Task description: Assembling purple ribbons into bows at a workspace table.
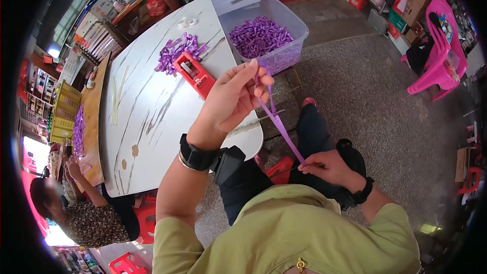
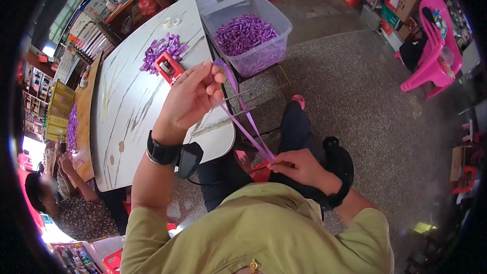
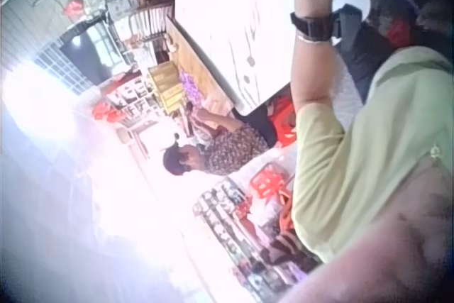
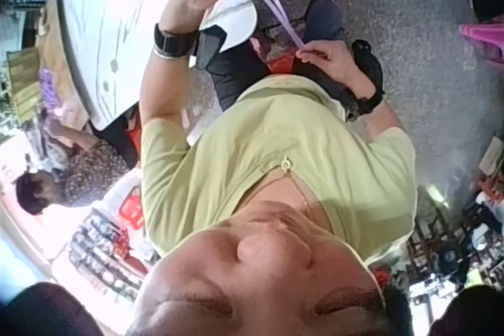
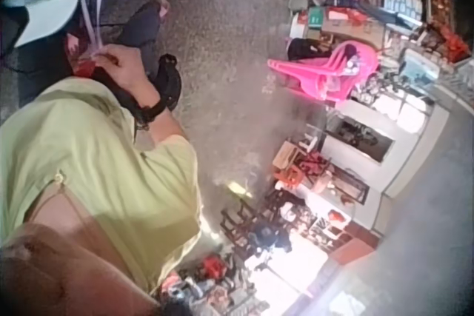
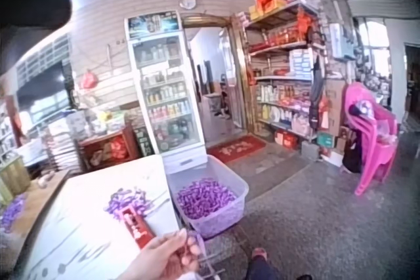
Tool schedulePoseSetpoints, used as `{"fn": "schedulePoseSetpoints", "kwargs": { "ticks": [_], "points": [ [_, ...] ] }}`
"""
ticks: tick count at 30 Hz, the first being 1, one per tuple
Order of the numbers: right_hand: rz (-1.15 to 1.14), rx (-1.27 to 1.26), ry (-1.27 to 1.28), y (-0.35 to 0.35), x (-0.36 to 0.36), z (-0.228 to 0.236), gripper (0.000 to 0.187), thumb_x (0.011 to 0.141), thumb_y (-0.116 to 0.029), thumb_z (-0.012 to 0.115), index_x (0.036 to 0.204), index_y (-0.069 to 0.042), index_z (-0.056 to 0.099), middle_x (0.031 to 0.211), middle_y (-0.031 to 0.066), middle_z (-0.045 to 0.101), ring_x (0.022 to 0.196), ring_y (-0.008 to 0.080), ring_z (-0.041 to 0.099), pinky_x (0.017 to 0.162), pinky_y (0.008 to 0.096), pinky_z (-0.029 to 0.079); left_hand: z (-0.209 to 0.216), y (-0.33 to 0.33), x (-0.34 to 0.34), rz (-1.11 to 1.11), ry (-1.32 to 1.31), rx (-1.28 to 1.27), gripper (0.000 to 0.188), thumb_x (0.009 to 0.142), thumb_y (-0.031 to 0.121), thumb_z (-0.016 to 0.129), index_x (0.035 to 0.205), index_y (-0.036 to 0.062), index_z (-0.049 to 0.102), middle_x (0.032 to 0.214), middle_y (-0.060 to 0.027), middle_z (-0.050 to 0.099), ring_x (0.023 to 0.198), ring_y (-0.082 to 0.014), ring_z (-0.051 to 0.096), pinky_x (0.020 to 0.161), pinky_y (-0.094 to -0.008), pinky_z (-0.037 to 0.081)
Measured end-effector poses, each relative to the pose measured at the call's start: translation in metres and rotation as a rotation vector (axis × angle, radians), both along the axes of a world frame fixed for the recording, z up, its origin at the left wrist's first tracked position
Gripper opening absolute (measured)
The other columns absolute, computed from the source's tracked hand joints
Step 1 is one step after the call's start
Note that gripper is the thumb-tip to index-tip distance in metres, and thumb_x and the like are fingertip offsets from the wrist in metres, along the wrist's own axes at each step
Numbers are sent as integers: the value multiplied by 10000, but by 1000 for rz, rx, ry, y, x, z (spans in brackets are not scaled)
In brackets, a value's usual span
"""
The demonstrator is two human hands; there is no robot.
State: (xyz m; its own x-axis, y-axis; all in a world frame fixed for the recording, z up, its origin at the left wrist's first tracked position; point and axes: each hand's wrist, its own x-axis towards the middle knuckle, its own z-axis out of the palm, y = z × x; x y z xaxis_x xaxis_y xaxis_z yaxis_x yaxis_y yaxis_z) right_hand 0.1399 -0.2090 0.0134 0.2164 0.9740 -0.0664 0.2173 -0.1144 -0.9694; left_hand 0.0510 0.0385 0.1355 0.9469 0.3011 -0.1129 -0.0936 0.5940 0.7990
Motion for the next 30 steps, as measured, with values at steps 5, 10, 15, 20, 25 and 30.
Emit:
{"fn": "schedulePoseSetpoints", "kwargs": {
  "ticks": [5,10,15,20,25,30],
  "points": [
    [-59,44,-238,-6,14,-6,126,774,-154,629,846,-51,639,747,102,626,651,203,614,571,276,465,-12,-6,-17,-74,57,43,196,912,200,443,850,46,548,754,-44,605,576,-84,536,571,-222,473],
    [-29,45,-538,-17,41,-40,107,767,-136,598,805,-37,616,757,123,615,686,273,601,603,328,476,-29,-17,-23,-78,180,-12,214,911,205,442,792,53,534,713,-35,575,499,-50,418,497,-198,374],
    [-121,81,-724,-23,66,-32,114,766,-140,582,789,-35,620,786,116,621,736,271,602,652,346,474,-30,-17,-42,-136,233,33,223,907,200,450,766,50,534,687,-43,566,458,-40,335,451,-192,312],
    [-194,137,-927,-19,90,-8,144,769,-140,577,868,-38,598,809,107,602,770,268,572,663,345,464,-33,-19,-62,-254,371,353,186,875,177,513,777,29,566,679,-45,598,469,-33,418,445,-181,342],
    [-256,173,-1021,-8,87,18,243,764,-140,593,983,-42,553,811,110,597,758,271,569,654,349,462,-39,-24,-73,-321,504,662,166,862,146,535,799,1,588,676,-17,604,502,-11,437,441,-167,327],
    [-358,135,-919,4,72,25,370,756,-154,614,1092,-47,502,804,121,592,763,264,576,661,349,463,-46,-22,-80,-161,420,787,173,863,136,539,845,-24,601,695,-10,595,587,-30,495,510,-164,377]
  ]
}}
